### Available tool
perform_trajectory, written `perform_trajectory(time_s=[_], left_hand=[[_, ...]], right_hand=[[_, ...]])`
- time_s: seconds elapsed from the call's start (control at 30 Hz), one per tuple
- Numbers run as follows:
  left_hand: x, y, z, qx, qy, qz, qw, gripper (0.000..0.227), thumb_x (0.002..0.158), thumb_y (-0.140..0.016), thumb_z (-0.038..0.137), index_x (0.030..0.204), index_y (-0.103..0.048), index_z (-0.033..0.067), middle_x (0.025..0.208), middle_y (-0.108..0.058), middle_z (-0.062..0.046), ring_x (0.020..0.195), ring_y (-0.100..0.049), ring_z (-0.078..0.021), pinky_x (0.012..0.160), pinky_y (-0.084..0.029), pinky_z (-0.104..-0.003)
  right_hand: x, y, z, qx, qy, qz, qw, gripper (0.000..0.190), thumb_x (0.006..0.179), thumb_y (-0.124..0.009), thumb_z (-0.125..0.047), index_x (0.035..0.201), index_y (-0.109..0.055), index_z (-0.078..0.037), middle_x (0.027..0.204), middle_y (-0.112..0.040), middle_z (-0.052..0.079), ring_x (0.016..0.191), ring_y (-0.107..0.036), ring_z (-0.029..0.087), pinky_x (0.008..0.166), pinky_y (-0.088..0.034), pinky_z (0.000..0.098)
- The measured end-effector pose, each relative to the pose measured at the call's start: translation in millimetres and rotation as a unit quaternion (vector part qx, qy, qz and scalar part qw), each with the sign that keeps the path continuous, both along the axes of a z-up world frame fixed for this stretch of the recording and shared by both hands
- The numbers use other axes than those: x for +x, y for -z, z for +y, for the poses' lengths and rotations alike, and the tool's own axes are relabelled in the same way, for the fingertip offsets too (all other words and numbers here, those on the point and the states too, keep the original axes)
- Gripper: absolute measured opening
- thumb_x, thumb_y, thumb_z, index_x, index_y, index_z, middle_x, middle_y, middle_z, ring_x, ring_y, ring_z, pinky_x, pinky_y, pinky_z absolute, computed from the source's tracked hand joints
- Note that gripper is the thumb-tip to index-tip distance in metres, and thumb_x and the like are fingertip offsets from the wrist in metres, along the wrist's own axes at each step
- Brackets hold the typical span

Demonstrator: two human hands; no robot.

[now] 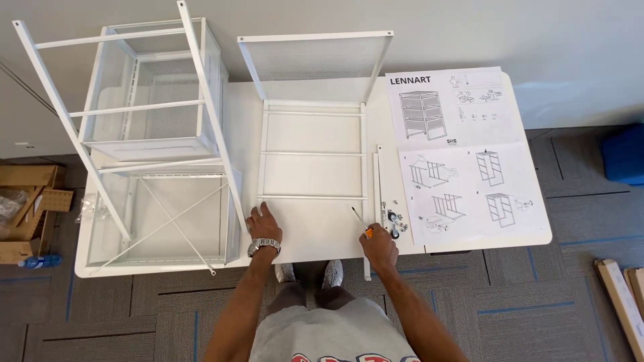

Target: The person assembles a metal drawer unit by using a screwdriver to secure side panels to the frame according to paper instructions.

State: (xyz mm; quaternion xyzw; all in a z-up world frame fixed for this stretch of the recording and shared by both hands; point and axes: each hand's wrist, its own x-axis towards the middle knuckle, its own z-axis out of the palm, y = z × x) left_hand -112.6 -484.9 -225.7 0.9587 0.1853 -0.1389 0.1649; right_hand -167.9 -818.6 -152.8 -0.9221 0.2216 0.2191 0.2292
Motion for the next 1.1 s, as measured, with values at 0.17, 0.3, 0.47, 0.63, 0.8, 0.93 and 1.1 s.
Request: perform_trajectory(time_s=[0.17, 0.3, 0.47, 0.63, 0.8, 0.93, 1.1], left_hand=[[5.0, 3.3, 10.3, -0.004, 0.041, -0.001, 0.999, 0.088, 0.092, -0.07, -0.004, 0.17, -0.031, 0.0025, 0.156, -0.047, -0.027, 0.14, -0.051, -0.0516, 0.111, -0.059, -0.057], [20.2, 18.1, 13.5, 0.051, 0.067, -0.024, 0.996, 0.074, 0.094, -0.067, -0.002, 0.163, -0.038, -0.0062, 0.138, -0.055, -0.025, 0.128, -0.06, -0.0467, 0.1, -0.065, -0.05], [24.7, -1.0, 11.6, 0.019, 0.052, 0.001, 0.998, 0.083, 0.094, -0.07, -0.002, 0.165, -0.028, -0.0142, 0.134, -0.055, -0.027, 0.124, -0.061, -0.049, 0.096, -0.067, -0.055], [30.9, 2.7, 16.3, -0.062, -0.01, 0.043, 0.997, 0.086, 0.087, -0.079, 0.007, 0.159, -0.035, -0.0103, 0.135, -0.05, -0.025, 0.128, -0.057, -0.05, 0.101, -0.061, -0.06], [43.9, 29.8, 23.5, -0.214, -0.125, 0.011, 0.969, 0.066, 0.088, -0.066, 0.013, 0.148, -0.045, -0.0044, 0.134, -0.053, -0.027, 0.121, -0.062, -0.0546, 0.099, -0.059, -0.062], [43.8, 15.9, 22.7, -0.325, -0.236, 0.033, 0.915, 0.066, 0.097, -0.064, 0.053, 0.144, -0.051, 0.0088, 0.091, -0.075, -0.015, 0.078, -0.077, -0.0378, 0.068, -0.058, -0.052], [37.8, -16.6, 23.6, -0.456, -0.264, -0.025, 0.849, 0.05, 0.113, -0.058, 0.053, 0.122, -0.076, 0.0079, 0.076, -0.064, -0.013, 0.052, -0.059, -0.0207, 0.04, -0.052, -0.035]], right_hand=[[0.4, 4.4, 2.2, -0.008, 0.022, 0.007, 1.0, 0.045, 0.102, -0.068, -0.036, 0.142, -0.072, -0.017, 0.137, -0.076, 0.015, 0.115, -0.077, 0.051, 0.096, -0.063, 0.0615], [-2.1, 16.6, 5.8, -0.032, 0.037, 0.006, 0.999, 0.046, 0.102, -0.066, -0.037, 0.144, -0.072, -0.019, 0.14, -0.075, 0.013, 0.117, -0.078, 0.05, 0.099, -0.063, 0.0609], [-7.4, 0.9, 24.1, -0.082, 0.061, -0.022, 0.995, 0.044, 0.106, -0.069, -0.034, 0.147, -0.072, -0.017, 0.14, -0.074, 0.014, 0.116, -0.078, 0.047, 0.098, -0.065, 0.0604], [-6.9, 4.3, 18.9, -0.076, 0.101, -0.042, 0.991, 0.043, 0.104, -0.069, -0.035, 0.144, -0.074, -0.018, 0.14, -0.072, 0.011, 0.117, -0.077, 0.048, 0.099, -0.064, 0.0601], [-7.8, -16.8, 10.5, -0.02, 0.132, -0.093, 0.987, 0.043, 0.103, -0.072, -0.031, 0.142, -0.074, -0.011, 0.136, -0.07, 0.015, 0.12, -0.076, 0.048, 0.099, -0.064, 0.0598], [-11.6, -31.9, -0.4, 0.017, 0.135, -0.128, 0.982, 0.043, 0.098, -0.075, -0.029, 0.136, -0.076, -0.009, 0.127, -0.071, 0.015, 0.119, -0.075, 0.046, 0.099, -0.064, 0.0604], [-10.9, -32.2, -12.5, 0.019, 0.128, -0.147, 0.981, 0.043, 0.094, -0.076, -0.032, 0.132, -0.078, -0.012, 0.116, -0.072, 0.008, 0.115, -0.077, 0.039, 0.098, -0.064, 0.0571]])
